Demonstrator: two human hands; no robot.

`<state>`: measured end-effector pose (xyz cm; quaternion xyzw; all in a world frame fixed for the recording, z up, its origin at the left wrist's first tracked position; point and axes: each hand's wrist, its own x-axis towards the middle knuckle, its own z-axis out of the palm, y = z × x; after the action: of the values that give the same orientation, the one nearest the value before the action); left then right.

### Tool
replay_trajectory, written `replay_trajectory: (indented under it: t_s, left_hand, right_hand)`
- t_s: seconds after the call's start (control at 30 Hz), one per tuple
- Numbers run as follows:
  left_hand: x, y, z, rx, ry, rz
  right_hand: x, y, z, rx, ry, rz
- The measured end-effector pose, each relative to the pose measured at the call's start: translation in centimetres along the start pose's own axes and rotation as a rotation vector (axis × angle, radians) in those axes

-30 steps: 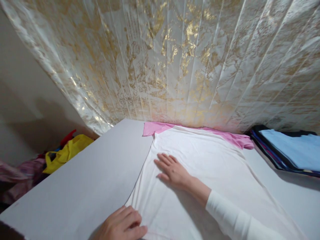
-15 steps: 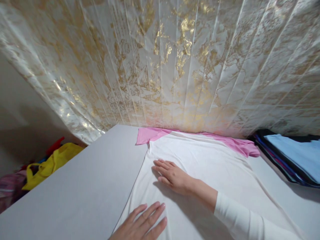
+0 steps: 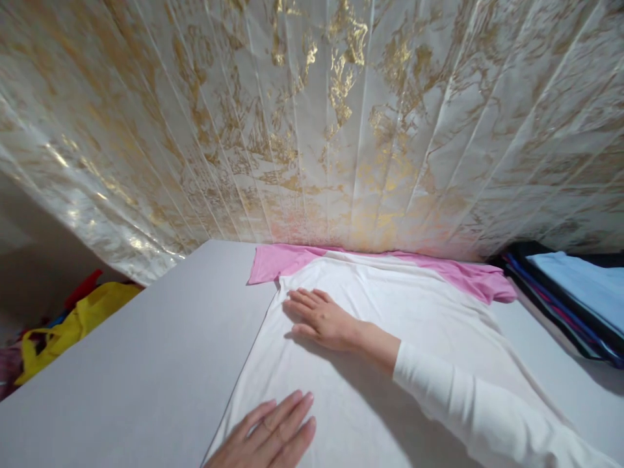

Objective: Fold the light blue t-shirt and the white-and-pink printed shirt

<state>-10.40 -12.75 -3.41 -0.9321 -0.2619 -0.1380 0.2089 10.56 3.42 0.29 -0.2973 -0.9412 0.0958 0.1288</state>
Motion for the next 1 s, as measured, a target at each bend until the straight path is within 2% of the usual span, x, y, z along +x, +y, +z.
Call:
replay_trajectory:
  t_s: [0.07,0.13,0.2,0.3,0.33,0.4,0.47,0.53,0.6,0.67,0.7,0.77,0.87,0.9,0.93,1.0]
  left_hand:
    - [1.0,-0.6,0.5,-0.017,-0.001,-0.025]
    - [1.6,-0.9,0.9,-0.024,-0.01,-0.059]
    - [1.6,-0.9,1.0,-0.02,-0.031,-0.063]
    - [1.4,-0.9,0.5,0.004,-0.096,-0.07]
    - [1.3,-0.8,0.2,0.017,-0.124,-0.076]
    - [1.3,-0.8,-0.4,0.04,-0.169,-0.09]
    - [1.6,-0.7,-1.2,0.034,-0.205,-0.109]
    - [1.9,-0.7,-2.1,-0.013,-0.232,-0.129]
    - [2.3,-0.6,-3.0,-0.069,-0.221,-0.147]
    - [2.5,-0.6,-3.7,-0.096,-0.187,-0.148]
    - [2.5,-0.6,-4.0,-0.097,-0.17,-0.146]
    - [2.5,-0.5,-4.1,-0.098,-0.151,-0.145]
    - [2.0,-0.5,-3.8,-0.128,-0.16,-0.167]
    - [1.8,-0.5,-3.6,-0.146,-0.166,-0.172]
    - [1.7,-0.5,-3.5,-0.164,-0.175,-0.178]
    - [1.7,-0.5,-3.3,-0.198,-0.191,-0.185]
  right_hand:
    - [-0.2,-1.7,0.6,0.041,-0.009,-0.077]
    - [0.2,-1.4,0.7,0.032,-0.01,-0.072]
    - [1.1,1.2,0.2,-0.011,-0.011,0.024]
    - [3.2,6.6,-1.0,-0.075,-0.013,0.254]
    - [3.7,7.9,-1.3,-0.079,-0.016,0.274]
    - [4.3,8.8,-1.7,-0.083,-0.03,0.278]
    - [3.4,7.3,-1.7,-0.073,-0.048,0.227]
    - [0.9,4.2,-1.4,-0.038,-0.053,0.137]
    - [-3.1,1.2,-1.2,0.018,-0.037,0.041]
    - [-7.7,-0.1,-1.5,0.04,-0.038,0.024]
    - [-10.1,0.2,-1.8,0.041,-0.053,0.027]
    - [-14.5,2.8,-2.9,-0.002,-0.045,0.128]
    - [-20.0,8.1,-4.9,-0.138,0.098,0.499]
    - [-21.5,9.2,-5.5,-0.164,0.13,0.574]
    - [-22.7,9.8,-5.9,-0.169,0.129,0.584]
    - [-24.5,8.8,-6.4,-0.167,0.103,0.524]
